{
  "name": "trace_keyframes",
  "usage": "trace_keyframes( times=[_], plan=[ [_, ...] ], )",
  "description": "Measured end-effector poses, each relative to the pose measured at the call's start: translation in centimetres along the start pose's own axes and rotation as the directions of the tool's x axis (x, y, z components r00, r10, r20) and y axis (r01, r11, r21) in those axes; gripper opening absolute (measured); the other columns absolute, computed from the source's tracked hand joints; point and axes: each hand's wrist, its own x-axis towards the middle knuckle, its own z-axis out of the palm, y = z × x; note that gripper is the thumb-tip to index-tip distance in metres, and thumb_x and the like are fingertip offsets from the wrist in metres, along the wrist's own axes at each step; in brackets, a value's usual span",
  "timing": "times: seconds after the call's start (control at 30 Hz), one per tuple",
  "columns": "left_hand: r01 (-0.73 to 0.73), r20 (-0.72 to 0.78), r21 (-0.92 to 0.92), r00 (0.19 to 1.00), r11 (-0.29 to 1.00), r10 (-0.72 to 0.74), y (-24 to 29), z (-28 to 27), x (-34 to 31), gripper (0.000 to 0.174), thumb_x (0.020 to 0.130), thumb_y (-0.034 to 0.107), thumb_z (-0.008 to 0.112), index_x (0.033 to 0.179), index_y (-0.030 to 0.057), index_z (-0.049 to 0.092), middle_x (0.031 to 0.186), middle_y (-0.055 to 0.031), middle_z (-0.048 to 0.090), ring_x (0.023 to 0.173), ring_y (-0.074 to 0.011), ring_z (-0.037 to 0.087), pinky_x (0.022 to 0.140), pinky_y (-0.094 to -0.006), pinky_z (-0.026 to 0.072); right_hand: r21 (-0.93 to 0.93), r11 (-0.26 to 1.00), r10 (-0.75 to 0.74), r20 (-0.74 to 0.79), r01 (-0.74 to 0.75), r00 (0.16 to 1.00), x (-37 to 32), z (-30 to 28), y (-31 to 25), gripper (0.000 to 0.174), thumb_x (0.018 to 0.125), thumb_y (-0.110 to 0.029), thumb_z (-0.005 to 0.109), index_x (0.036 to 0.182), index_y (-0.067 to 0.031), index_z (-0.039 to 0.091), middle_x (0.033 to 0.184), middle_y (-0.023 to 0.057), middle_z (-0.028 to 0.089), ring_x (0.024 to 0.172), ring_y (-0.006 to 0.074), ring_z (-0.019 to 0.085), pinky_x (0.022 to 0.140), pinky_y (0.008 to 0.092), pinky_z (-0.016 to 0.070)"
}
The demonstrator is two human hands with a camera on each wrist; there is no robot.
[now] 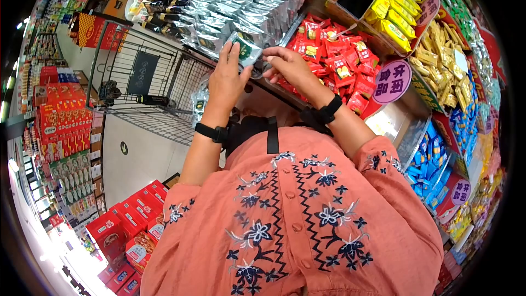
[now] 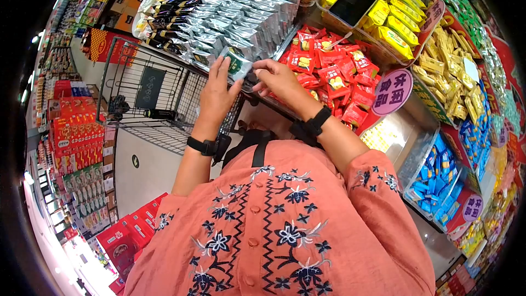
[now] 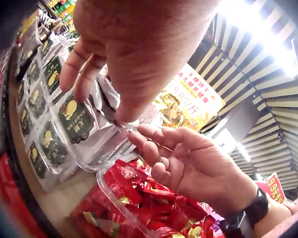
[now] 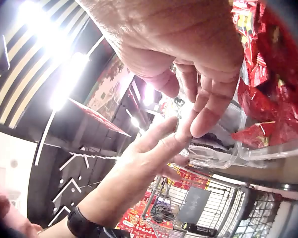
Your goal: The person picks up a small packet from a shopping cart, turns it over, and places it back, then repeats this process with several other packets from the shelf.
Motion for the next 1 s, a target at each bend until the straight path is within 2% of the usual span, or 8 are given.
trace_keyframes(
  times=[0.23,0.43,0.63,0.73,0.83,1.0],
  plan=[
    [0.044,-0.007,-0.007,0.999,0.999,-0.044,-0.6,0.2,0.9,0.055,0.095,0.023,0.069,0.143,0.0022,0.052,0.149,-0.0184,0.052,0.118,-0.0418,0.064,0.092,-0.0463,0.0563,-0.023,0.999,-0.022,0.026,0.022,0.999,0.1,0.7,-0.8,0.038,0.106,-0.02,0.056,0.137,0.0016,0.059,0.123,0.0093,0.066,0.088,0.0161,0.073,0.069,0.0273,0.0592],
    [-0.006,-0.06,-0.013,0.998,1.0,0.005,-0.7,0.0,1.0,0.053,0.094,0.02,0.07,0.14,0.0004,0.054,0.145,-0.0196,0.055,0.116,-0.0418,0.065,0.091,-0.0468,0.057,-0.043,0.999,-0.017,0.03,0.019,0.999,0.3,0.5,0.0,0.038,0.106,-0.019,0.056,0.137,0.0015,0.058,0.125,0.0099,0.066,0.089,0.0169,0.073,0.07,0.0277,0.0594],
    [0.092,-0.019,-0.215,0.995,0.972,-0.099,-0.5,-1.6,-0.8,0.053,0.095,0.014,0.071,0.144,0.003,0.054,0.144,-0.0195,0.055,0.116,-0.0344,0.065,0.09,-0.0386,0.0566,-0.013,1.0,-0.012,0.03,0.013,0.999,-0.1,0.5,-0.2,0.038,0.106,-0.018,0.056,0.139,0.0008,0.057,0.128,0.0105,0.065,0.09,0.0173,0.073,0.071,0.0283,0.0597],
    [0.052,-0.054,-0.168,0.997,0.984,-0.062,-1.1,-0.9,-1.5,0.052,0.094,0.018,0.07,0.142,0.0056,0.055,0.146,-0.0195,0.054,0.12,-0.0407,0.063,0.094,-0.0459,0.0555,-0.014,1.0,-0.019,0.042,0.02,0.999,0.0,0.6,-0.3,0.04,0.106,-0.019,0.056,0.14,0.0008,0.057,0.13,0.0109,0.064,0.091,0.0174,0.073,0.072,0.0285,0.0598],
    [0.082,-0.021,-0.152,0.996,0.985,-0.087,-1.1,-0.2,-1.6,0.053,0.093,0.019,0.07,0.143,0.0061,0.055,0.146,-0.0194,0.054,0.123,-0.0404,0.062,0.096,-0.0456,0.0548,-0.006,1.0,-0.014,0.056,0.014,0.998,-0.1,0.9,-0.6,0.041,0.106,-0.019,0.056,0.142,0.001,0.056,0.133,0.0115,0.064,0.092,0.0175,0.074,0.073,0.0287,0.0598],
    [0.04,-0.071,-0.105,0.996,0.994,-0.047,-1.3,0.1,-1.5,0.055,0.093,0.021,0.071,0.143,0.0055,0.054,0.148,-0.0185,0.053,0.124,-0.0407,0.061,0.097,-0.0458,0.0541,0.01,1.0,-0.03,0.05,0.029,0.998,0.5,1.0,-0.6,0.043,0.106,-0.019,0.055,0.142,0.0029,0.056,0.136,0.0132,0.063,0.093,0.0181,0.074,0.072,0.029,0.0596]
  ],
)
